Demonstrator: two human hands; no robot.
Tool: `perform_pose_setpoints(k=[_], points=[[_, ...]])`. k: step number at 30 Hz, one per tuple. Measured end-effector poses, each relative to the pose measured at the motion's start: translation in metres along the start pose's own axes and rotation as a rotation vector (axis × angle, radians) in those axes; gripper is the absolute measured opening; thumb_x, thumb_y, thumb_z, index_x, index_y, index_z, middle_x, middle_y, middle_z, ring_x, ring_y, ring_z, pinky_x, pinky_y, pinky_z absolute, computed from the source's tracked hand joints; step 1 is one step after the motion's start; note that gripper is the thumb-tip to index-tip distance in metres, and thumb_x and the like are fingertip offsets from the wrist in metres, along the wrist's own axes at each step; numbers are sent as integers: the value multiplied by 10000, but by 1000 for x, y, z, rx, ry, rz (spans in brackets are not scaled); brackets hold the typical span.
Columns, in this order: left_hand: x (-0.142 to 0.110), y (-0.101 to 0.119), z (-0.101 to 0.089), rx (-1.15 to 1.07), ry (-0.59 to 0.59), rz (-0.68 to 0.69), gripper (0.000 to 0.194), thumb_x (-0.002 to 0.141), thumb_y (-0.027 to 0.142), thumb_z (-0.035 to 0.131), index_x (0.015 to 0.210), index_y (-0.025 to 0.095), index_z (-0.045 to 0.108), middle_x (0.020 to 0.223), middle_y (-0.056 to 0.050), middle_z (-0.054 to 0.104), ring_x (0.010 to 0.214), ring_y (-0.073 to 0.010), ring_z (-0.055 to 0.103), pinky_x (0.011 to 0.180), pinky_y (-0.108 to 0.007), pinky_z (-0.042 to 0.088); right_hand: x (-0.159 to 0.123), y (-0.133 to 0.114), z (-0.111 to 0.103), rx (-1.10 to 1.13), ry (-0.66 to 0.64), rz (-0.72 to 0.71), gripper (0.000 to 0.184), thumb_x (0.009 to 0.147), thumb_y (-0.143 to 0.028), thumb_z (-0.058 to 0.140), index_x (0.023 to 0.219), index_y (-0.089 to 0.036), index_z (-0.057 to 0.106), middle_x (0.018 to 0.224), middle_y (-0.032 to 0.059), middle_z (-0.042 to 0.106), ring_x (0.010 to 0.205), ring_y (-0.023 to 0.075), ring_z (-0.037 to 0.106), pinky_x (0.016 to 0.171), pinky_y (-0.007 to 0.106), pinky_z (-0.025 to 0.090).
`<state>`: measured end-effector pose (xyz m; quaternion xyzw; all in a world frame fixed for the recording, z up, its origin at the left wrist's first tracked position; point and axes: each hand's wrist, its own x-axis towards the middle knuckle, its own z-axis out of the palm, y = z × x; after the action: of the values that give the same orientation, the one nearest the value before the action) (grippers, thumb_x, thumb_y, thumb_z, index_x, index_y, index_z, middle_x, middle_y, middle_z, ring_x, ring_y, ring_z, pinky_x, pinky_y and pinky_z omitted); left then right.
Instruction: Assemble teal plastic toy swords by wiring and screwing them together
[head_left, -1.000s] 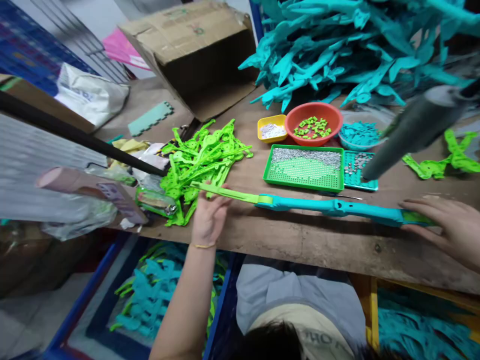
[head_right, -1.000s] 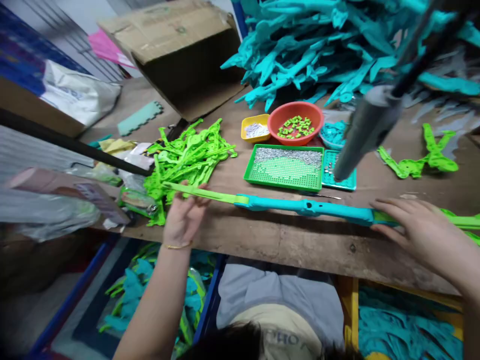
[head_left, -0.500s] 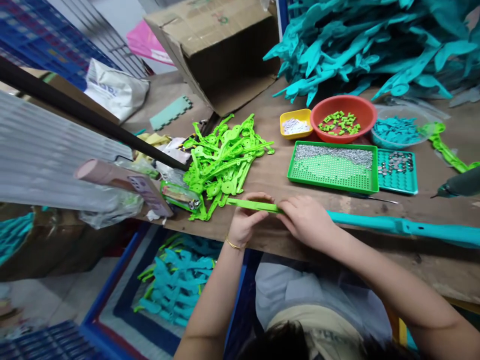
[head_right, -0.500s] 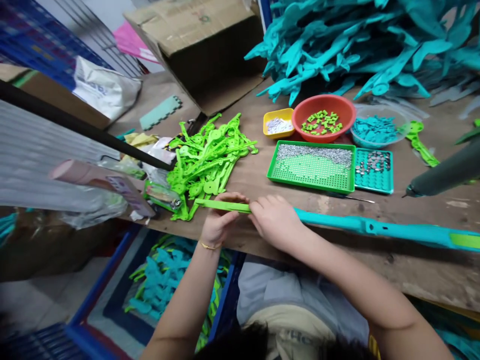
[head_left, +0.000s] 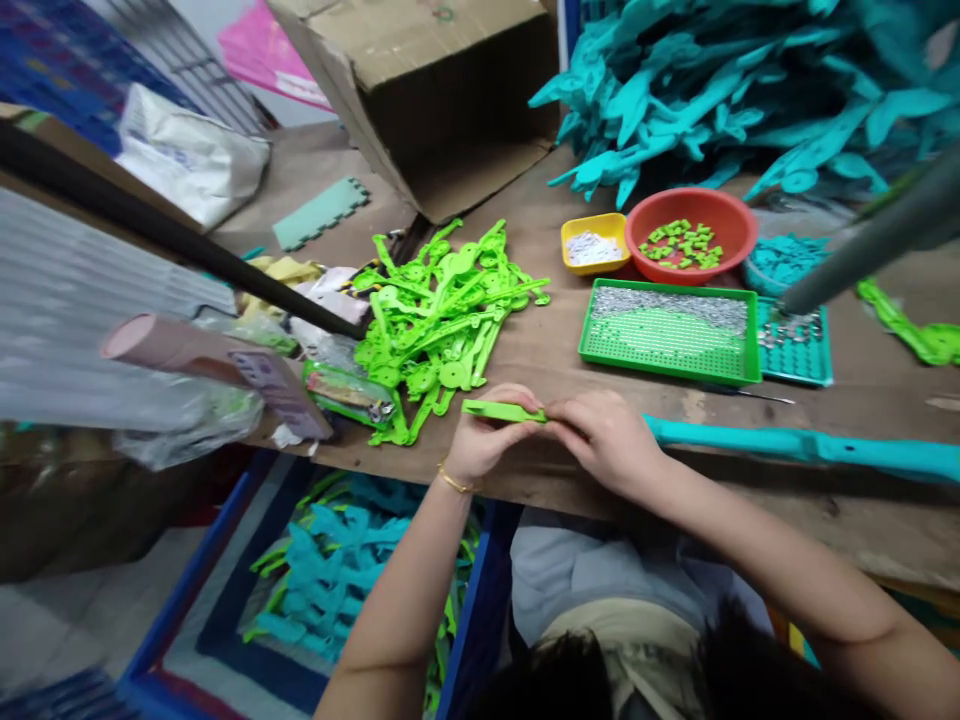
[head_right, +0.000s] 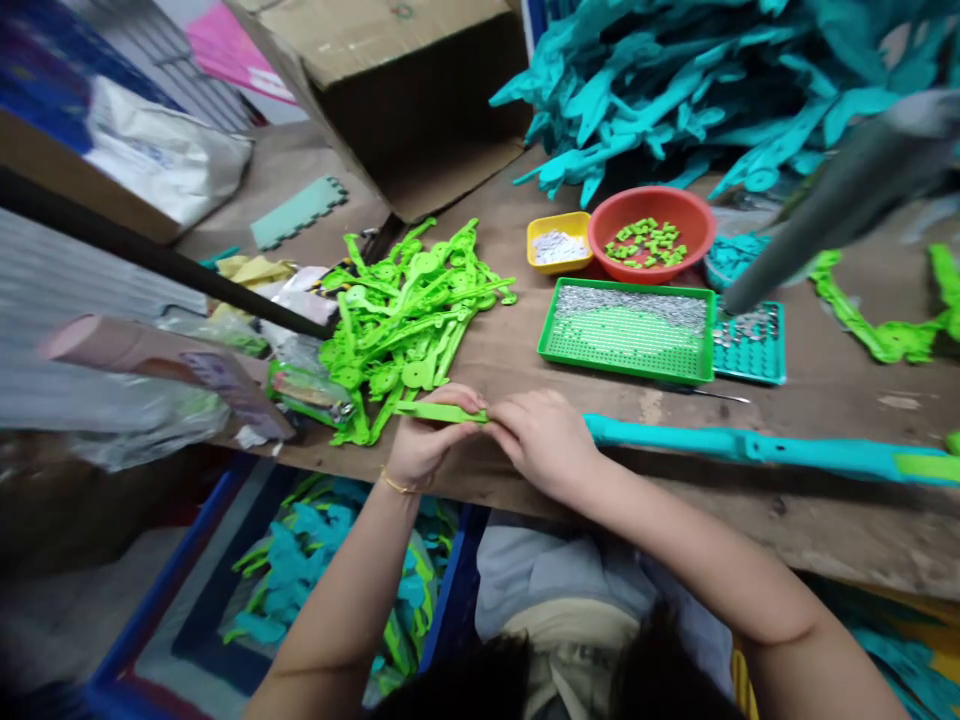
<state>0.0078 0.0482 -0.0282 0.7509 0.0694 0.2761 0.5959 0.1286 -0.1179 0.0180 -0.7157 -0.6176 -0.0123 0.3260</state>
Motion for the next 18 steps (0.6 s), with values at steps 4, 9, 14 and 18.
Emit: perform_pose_setpoints(k=[4,9,14,18], points=[[-6,-6,-22,-5,125,-147,313,684,294,811,943,170,687,920,-58,682,892,-189,646,845,-323,525,-53,28,-79,-275,140,71,463,880,-486,580,1211,-161,579,1173,116,665,1095,250,591,957,401,426],[-18,20,-17,272,712,80,680,698,348,801,1288,237,483,1179,-61,597,1101,-211,583,974,-404,490,-145,85,-151,-833,-118,309,440,856,-493,591,1131,-151,623,1059,140,691,961,331,617,964,556,358],[-28,77,47,879,387,653,746,700,405,797,1342,242,451,1307,-103,521,1238,-288,496,1069,-488,424,-139,59,-144,-818,-180,159,165,822,-254,644,973,-187,638,921,43,711,844,233,603,703,342,435],[-31,100,66,970,-161,634,456,847,226,642,1275,203,487,1254,-151,560,1169,-281,562,964,-448,506,-88,-2,-137,-785,-21,-94,200,854,-258,636,1043,-196,621,1025,46,715,932,228,620,789,360,449]])
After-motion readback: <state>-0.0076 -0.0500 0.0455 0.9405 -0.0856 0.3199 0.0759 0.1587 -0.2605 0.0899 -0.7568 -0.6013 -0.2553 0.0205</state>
